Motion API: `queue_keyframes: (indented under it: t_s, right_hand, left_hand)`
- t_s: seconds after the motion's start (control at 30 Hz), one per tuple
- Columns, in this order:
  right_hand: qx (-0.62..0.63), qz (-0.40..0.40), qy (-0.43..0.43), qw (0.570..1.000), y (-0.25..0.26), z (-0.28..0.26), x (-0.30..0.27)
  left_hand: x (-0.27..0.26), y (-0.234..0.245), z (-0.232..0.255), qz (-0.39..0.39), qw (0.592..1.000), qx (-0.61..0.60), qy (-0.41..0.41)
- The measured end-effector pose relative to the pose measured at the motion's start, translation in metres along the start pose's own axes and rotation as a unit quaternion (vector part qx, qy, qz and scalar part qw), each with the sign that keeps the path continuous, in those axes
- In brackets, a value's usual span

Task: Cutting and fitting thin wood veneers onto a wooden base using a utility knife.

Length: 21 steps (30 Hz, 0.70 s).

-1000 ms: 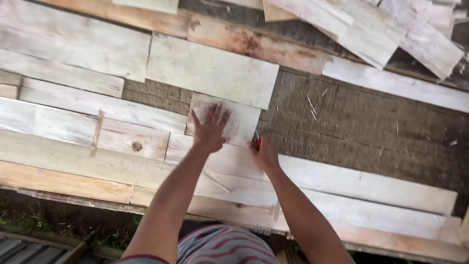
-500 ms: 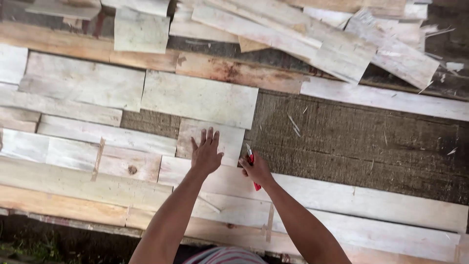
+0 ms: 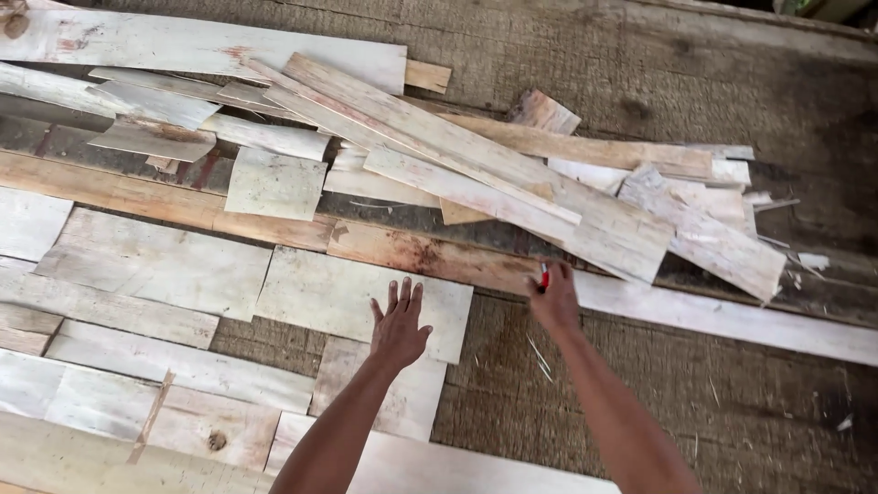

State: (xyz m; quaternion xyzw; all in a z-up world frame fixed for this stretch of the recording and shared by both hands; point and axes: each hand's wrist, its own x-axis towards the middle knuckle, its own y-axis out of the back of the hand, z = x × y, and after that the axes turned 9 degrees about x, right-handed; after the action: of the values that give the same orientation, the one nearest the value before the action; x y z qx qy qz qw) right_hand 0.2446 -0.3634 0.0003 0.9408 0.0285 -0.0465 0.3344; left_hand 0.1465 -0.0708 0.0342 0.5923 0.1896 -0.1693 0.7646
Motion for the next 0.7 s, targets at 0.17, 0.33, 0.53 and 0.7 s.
queue_keyframes:
  t_s: [0.17,0.33,0.53,0.7]
  right_hand:
    - [-0.251,0.002,0.137,0.958,0.012,-0.005,0.07]
    - [-0.324,-0.064,0.131,0.935,-0.003,0.003,0.112]
    - [-0.363,0.009,0.149,0.92,-0.016,0.027,0.129]
    - [-0.344,0.081,0.195,0.915,-0.005,0.035,0.134]
  left_hand:
    - [0.051,0.021,0.007,0.025,1.0,-0.011,-0.005]
    - [0.089,0.012,-0.001,0.03,0.999,-0.013,-0.006]
    - [0.084,0.006,-0.027,0.043,0.999,-0.004,0.007]
    - [0.057,0.004,-0.041,0.049,0.998,-0.038,0.017]
